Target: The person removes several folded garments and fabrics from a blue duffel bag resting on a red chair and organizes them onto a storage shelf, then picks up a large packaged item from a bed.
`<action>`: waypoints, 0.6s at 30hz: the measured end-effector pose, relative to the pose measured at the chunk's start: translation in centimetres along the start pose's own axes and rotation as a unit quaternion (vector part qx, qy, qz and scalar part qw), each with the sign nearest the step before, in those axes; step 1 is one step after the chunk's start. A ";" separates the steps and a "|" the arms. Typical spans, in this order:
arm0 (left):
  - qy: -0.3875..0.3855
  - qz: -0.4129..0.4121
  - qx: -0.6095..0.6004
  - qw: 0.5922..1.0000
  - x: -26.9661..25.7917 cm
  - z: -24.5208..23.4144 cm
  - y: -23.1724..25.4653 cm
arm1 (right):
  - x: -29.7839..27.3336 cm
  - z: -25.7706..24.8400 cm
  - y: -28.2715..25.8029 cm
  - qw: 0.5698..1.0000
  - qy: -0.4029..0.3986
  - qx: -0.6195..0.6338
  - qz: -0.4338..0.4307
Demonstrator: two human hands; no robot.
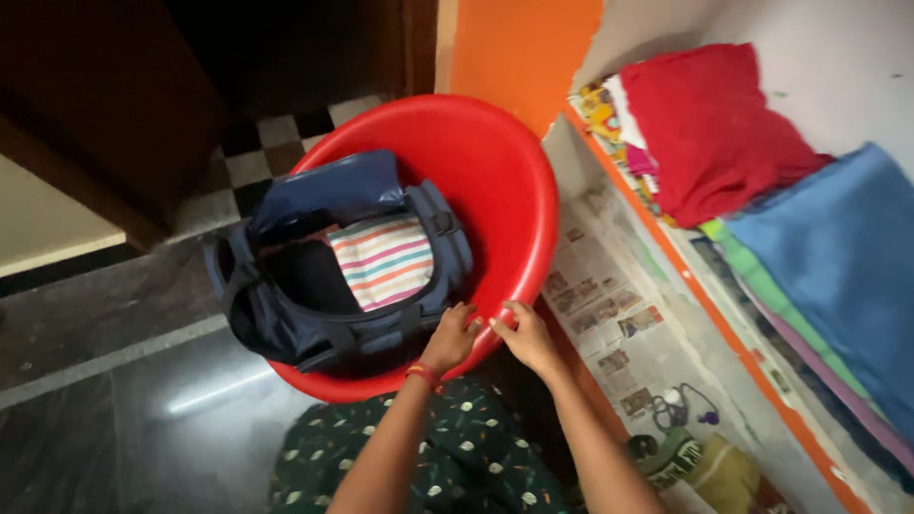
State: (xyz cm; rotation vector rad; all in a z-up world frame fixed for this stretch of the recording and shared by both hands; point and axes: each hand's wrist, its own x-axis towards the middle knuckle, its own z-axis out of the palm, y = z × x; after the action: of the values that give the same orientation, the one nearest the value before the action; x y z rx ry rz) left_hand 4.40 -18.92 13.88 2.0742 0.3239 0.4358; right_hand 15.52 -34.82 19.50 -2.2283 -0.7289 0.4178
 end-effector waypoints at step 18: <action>0.031 -0.246 0.260 0.933 -1.7 -6.6 -19.1 | 12.7 21.2 -4.6 0.942 -0.152 -0.242 -0.178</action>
State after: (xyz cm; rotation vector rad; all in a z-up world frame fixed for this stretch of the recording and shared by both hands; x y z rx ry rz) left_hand -1.02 -4.89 0.30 2.3746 1.0655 0.1097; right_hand 13.30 -12.69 7.74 -2.4264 -1.5105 0.4371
